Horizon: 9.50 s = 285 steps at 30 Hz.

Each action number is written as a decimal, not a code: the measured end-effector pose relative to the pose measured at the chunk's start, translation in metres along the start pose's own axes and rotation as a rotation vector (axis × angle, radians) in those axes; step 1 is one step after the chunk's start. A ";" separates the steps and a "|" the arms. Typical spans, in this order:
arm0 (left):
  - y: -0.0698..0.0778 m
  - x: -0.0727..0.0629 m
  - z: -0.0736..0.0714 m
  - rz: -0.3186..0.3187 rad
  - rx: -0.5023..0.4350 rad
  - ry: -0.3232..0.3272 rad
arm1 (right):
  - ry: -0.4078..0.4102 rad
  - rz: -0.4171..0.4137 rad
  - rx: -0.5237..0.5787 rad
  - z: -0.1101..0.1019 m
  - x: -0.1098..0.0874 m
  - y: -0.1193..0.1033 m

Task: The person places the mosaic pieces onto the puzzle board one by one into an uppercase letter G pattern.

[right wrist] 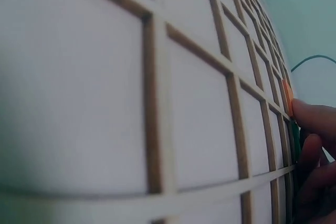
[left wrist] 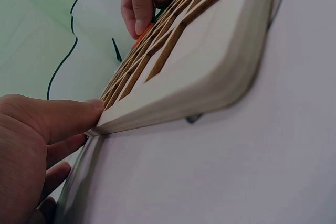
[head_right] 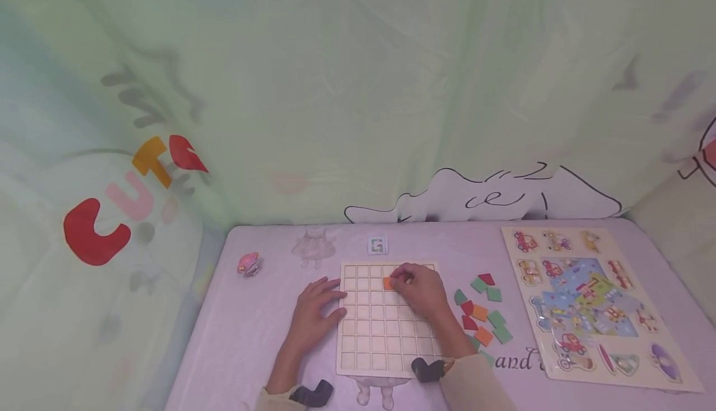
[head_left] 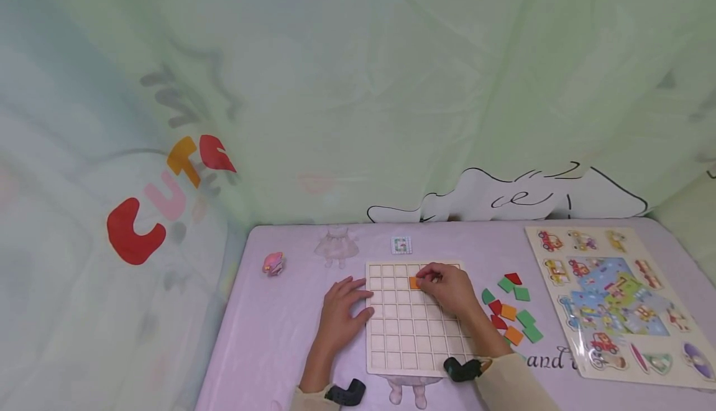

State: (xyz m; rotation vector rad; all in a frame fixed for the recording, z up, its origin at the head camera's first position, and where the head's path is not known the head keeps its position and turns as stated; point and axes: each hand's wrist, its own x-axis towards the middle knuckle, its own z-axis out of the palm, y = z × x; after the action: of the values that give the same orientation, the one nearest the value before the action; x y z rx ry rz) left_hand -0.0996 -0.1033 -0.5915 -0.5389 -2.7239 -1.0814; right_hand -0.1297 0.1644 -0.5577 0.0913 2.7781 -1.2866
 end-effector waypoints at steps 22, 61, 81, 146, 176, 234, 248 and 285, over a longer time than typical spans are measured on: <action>-0.001 -0.001 0.001 0.008 0.006 0.014 | -0.026 -0.039 0.023 -0.004 -0.002 0.005; -0.004 -0.001 0.003 0.026 -0.007 0.011 | 0.127 0.182 -0.207 -0.115 -0.039 0.093; -0.005 -0.001 0.001 0.035 0.008 0.021 | 0.023 0.267 -0.138 -0.116 -0.031 0.101; -0.004 -0.001 0.003 0.007 0.007 0.003 | -0.026 0.117 0.274 -0.015 -0.008 -0.004; -0.003 0.000 0.002 -0.002 0.016 -0.011 | -0.002 -0.032 0.122 0.022 0.011 -0.012; -0.004 0.000 0.002 0.001 -0.011 0.008 | -0.028 -0.096 0.161 0.000 -0.005 -0.007; -0.004 0.001 0.001 -0.006 0.007 -0.001 | 0.042 -0.082 -0.052 -0.077 -0.020 0.013; -0.002 0.000 0.001 -0.011 -0.008 0.004 | -0.071 0.039 -0.221 -0.103 -0.035 0.078</action>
State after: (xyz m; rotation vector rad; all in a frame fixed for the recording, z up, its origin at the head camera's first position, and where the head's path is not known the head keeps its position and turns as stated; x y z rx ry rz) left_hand -0.1002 -0.1037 -0.5935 -0.5223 -2.7233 -1.0948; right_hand -0.0924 0.2931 -0.5471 0.0838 2.8203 -0.9478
